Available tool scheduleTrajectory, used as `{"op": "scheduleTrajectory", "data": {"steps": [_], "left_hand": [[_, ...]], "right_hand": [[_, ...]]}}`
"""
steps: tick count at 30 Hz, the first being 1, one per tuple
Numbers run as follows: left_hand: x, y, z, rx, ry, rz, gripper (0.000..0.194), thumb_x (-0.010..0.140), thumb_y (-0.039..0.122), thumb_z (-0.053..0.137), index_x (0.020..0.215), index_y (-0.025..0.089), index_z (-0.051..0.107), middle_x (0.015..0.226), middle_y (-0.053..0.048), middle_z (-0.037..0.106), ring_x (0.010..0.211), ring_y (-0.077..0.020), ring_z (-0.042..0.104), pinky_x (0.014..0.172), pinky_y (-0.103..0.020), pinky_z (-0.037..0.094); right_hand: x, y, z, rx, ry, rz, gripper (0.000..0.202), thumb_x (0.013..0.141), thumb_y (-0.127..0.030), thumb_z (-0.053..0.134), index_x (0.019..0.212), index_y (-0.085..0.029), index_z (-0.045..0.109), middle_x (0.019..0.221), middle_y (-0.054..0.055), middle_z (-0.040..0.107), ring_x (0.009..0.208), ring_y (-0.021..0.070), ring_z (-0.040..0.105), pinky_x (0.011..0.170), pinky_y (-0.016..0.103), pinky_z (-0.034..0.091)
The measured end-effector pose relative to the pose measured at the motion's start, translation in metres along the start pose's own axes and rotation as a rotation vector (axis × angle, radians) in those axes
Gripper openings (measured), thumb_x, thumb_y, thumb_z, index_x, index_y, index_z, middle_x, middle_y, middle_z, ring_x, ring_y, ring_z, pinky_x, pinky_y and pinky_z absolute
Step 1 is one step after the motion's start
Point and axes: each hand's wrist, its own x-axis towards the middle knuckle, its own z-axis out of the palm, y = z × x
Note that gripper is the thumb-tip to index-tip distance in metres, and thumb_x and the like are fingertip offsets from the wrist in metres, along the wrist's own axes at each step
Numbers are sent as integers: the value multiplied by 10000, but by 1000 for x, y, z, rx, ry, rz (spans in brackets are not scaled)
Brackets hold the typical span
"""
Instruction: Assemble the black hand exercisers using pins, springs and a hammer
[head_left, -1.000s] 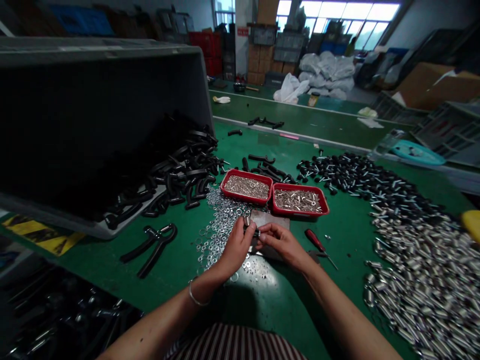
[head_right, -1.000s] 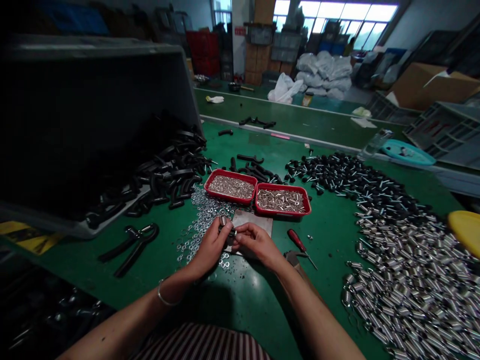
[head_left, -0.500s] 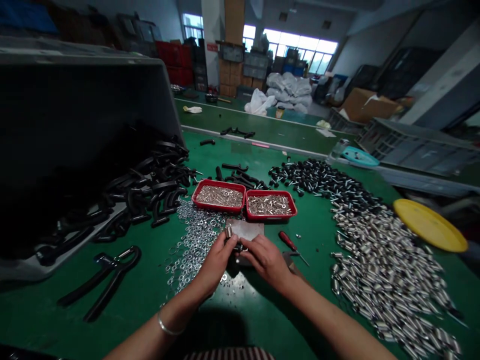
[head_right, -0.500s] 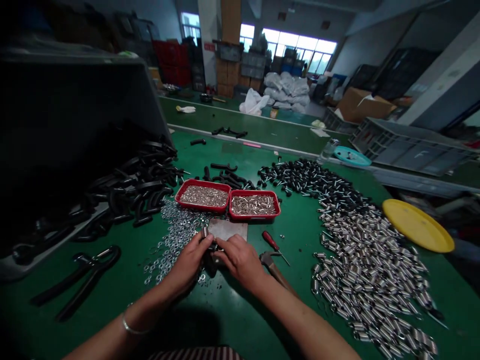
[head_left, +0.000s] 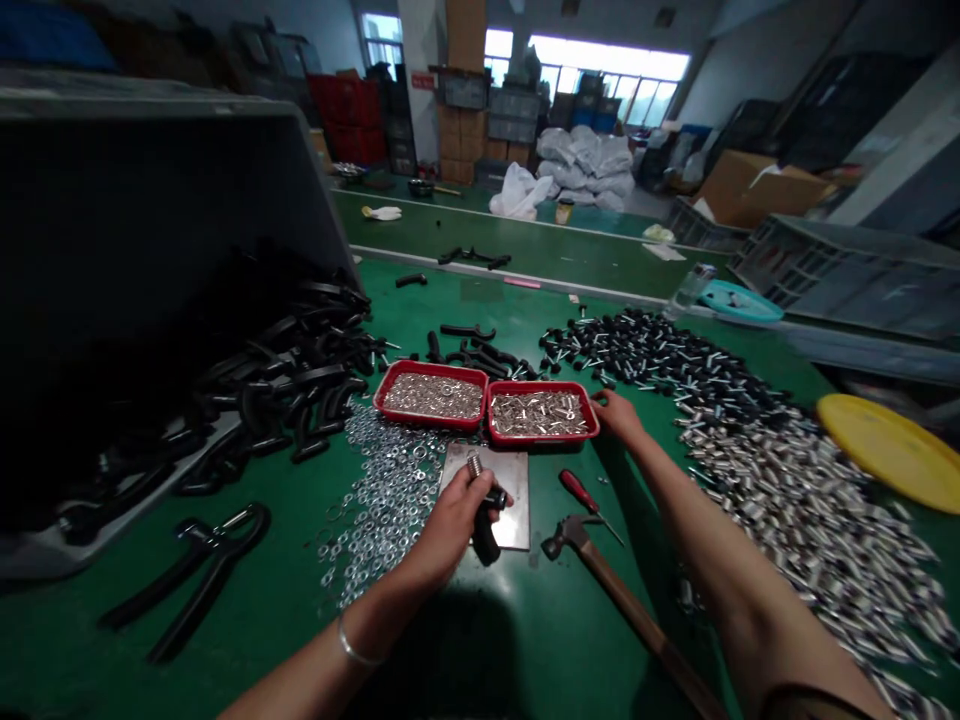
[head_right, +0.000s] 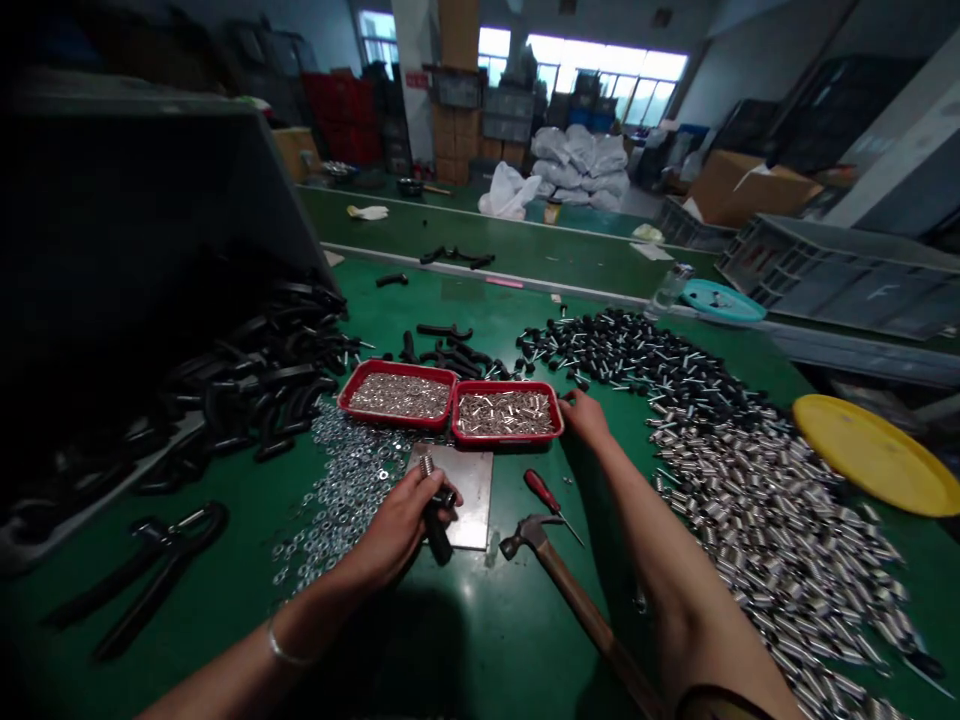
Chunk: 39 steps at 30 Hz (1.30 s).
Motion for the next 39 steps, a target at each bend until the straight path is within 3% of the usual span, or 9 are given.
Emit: {"op": "scheduleTrajectory", "data": {"steps": [3, 6, 10, 14, 16, 20, 24, 30, 39], "left_hand": [[4, 5, -8, -94, 56, 3, 358, 870, 516, 617, 920, 181, 502, 820, -21, 653, 632, -89, 552, 645, -228, 425], [3, 10, -19, -131, 102, 13, 374, 848, 517, 644, 925, 184, 492, 822, -16, 645, 621, -84, 555, 634, -224, 423], [-2, 11, -16, -142, 79, 20, 385, 840, 522, 651, 919, 178, 497, 827, -24, 643, 630, -86, 557, 639, -230, 436], [-13, 8, 9, -135, -41, 28, 351, 864, 505, 629, 920, 178, 516, 836, -17, 630, 673, -95, 566, 642, -224, 449], [-19, 8, 19, -123, -70, 46, 343, 871, 509, 615, 941, 184, 529, 871, -17, 622, 726, -110, 584, 656, -228, 467], [-28, 10, 19, -120, -53, 76, 378, 850, 538, 619, 969, 186, 549, 923, -26, 611, 804, -138, 603, 661, -235, 482], [-32, 11, 6, -97, 17, 128, 394, 843, 565, 613, 928, 188, 539, 869, -9, 588, 731, -120, 577, 661, -239, 476], [-38, 21, -3, 222, -116, 152, 291, 903, 490, 554, 990, 214, 581, 894, -8, 594, 779, -141, 571, 716, -260, 471], [-17, 21, -9, 765, 14, 518, 180, 922, 346, 527, 815, 202, 543, 734, 21, 528, 699, -142, 494, 696, -266, 386]], "right_hand": [[9, 2, -3, -3, -17, 18, 159, 788, -232, 677, 880, -103, 680, 681, 98, 685, 547, 184, 598, 614, 326, 476], [-12, 10, -23, 18, 81, 2, 265, 842, -254, 618, 1061, -105, 625, 830, 126, 708, 638, 204, 646, 677, 359, 505], [-105, -11, -39, 435, 206, -174, 369, 867, -406, 634, 1159, -193, 561, 923, 75, 705, 706, 203, 690, 724, 384, 558], [-211, -71, -14, 700, 52, -266, 288, 927, -364, 590, 1187, -251, 540, 1054, 71, 699, 825, 200, 709, 779, 382, 580], [-240, -93, 3, 620, 129, -369, 258, 931, -310, 594, 1180, -260, 547, 1071, 74, 692, 910, 216, 699, 835, 394, 568], [-255, -102, 21, 396, 222, -612, 242, 942, -224, 565, 1180, -266, 553, 1087, 85, 671, 1036, 242, 649, 917, 431, 534], [-257, -94, 18, 289, 71, -710, 232, 959, -213, 539, 1186, -258, 538, 1057, 92, 662, 987, 237, 644, 871, 415, 547], [-254, -89, 5, 284, -59, -850, 212, 957, -204, 526, 1162, -246, 558, 1073, 101, 667, 983, 242, 627, 881, 439, 527], [-252, -105, 35, 852, -594, -113, 358, 931, -573, 501, 838, -228, 479, 661, -39, 592, 453, 98, 494, 413, 214, 430]]}}
